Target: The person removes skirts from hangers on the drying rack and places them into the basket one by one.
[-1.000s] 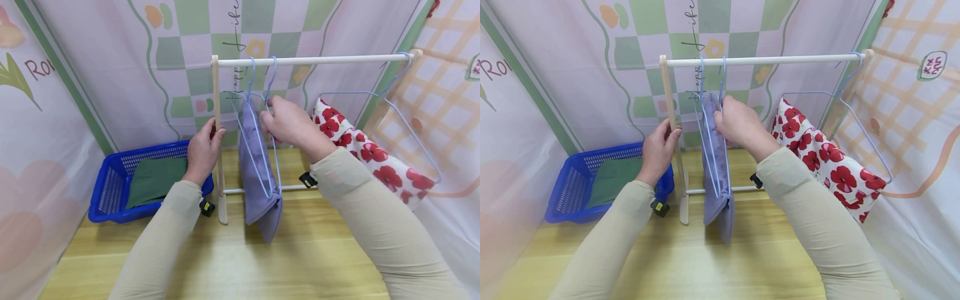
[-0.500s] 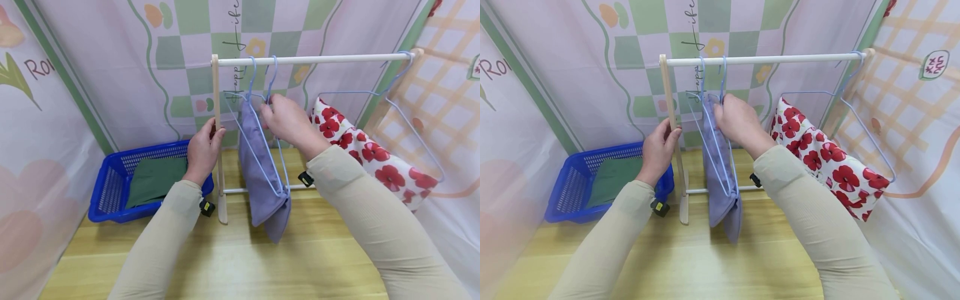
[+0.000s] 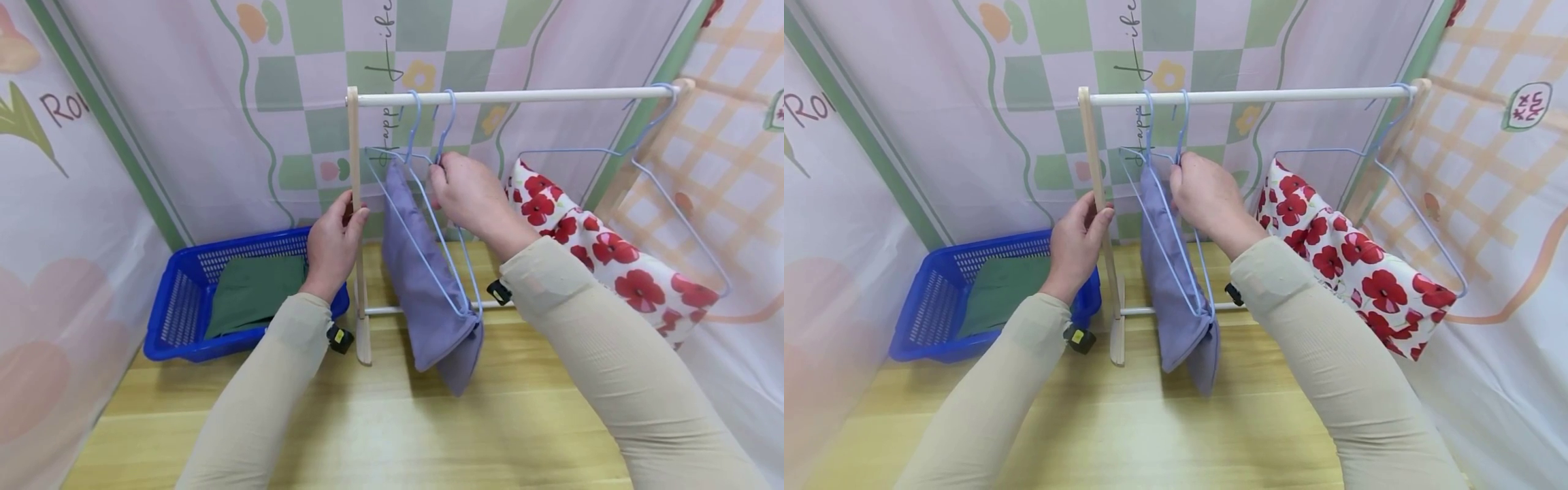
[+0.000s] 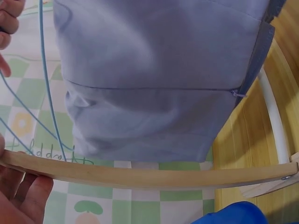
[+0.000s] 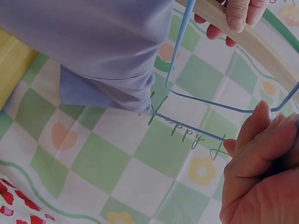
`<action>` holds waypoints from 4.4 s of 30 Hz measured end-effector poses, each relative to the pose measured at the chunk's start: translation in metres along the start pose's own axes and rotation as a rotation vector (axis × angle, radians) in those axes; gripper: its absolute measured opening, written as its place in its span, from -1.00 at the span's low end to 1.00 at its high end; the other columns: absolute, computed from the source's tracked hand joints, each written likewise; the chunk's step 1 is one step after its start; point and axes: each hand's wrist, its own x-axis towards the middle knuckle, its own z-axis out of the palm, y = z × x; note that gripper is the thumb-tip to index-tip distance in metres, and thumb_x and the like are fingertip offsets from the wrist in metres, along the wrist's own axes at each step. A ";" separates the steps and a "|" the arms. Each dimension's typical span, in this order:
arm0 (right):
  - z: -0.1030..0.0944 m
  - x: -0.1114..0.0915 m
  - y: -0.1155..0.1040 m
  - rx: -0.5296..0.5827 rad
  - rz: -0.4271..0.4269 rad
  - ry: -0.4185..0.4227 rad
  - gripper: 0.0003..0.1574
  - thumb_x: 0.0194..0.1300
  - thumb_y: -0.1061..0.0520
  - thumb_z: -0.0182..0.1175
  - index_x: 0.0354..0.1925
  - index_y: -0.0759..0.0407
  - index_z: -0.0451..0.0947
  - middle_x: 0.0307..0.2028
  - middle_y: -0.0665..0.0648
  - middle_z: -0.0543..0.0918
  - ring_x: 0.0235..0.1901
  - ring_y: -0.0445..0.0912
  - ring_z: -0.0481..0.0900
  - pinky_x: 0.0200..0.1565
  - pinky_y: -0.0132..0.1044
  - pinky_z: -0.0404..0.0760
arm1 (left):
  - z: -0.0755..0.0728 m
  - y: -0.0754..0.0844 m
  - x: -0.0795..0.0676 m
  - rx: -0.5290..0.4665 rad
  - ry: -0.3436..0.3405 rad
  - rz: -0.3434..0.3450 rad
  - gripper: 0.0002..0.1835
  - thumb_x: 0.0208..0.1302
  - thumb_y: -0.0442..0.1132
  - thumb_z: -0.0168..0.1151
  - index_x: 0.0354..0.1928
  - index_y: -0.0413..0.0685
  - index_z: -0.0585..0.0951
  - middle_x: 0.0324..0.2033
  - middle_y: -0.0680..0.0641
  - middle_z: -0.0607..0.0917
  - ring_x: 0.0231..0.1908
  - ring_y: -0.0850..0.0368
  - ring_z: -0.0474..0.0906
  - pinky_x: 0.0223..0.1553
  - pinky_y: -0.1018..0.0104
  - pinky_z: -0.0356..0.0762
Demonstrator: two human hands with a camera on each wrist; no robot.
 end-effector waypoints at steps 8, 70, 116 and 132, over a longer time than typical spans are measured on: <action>0.001 0.000 0.001 -0.005 -0.004 -0.001 -0.56 0.66 -0.01 -0.22 -0.15 0.23 0.49 -0.35 0.20 0.77 -0.26 0.16 0.65 -0.09 0.04 0.56 | 0.001 0.000 0.000 -0.047 0.017 -0.022 -0.55 0.56 -0.04 0.20 0.34 -0.07 0.57 -0.01 -0.10 0.77 -0.02 0.06 0.71 -0.05 0.13 0.71; 0.000 0.000 0.002 0.020 0.000 -0.035 -0.56 0.67 -0.04 -0.25 -0.10 0.22 0.45 -0.37 0.18 0.76 -0.31 0.13 0.62 -0.15 -0.01 0.54 | 0.075 -0.015 -0.087 -0.295 -0.169 -0.378 -0.47 0.58 -0.16 0.07 0.41 -0.38 0.40 0.34 -0.37 0.52 0.29 -0.27 0.55 0.31 -0.03 0.56; -0.001 0.000 0.001 0.017 0.027 -0.039 -0.56 0.67 -0.05 -0.24 -0.09 0.21 0.46 -0.33 0.18 0.76 -0.29 0.12 0.61 -0.17 -0.03 0.54 | 0.118 -0.057 -0.086 -1.190 -0.163 -1.141 -0.33 0.72 -0.04 -0.24 0.66 -0.23 -0.04 0.64 -0.31 -0.10 0.64 -0.19 -0.19 0.64 -0.05 -0.14; -0.001 0.000 0.001 0.012 0.041 -0.049 -0.56 0.67 -0.06 -0.23 -0.06 0.20 0.46 -0.30 0.16 0.80 -0.20 0.13 0.65 -0.10 0.00 0.56 | 0.122 -0.057 -0.076 -1.197 0.094 -1.131 -0.36 0.63 -0.01 0.04 0.55 -0.21 0.26 0.55 -0.09 0.30 0.54 0.07 0.18 0.57 0.27 0.11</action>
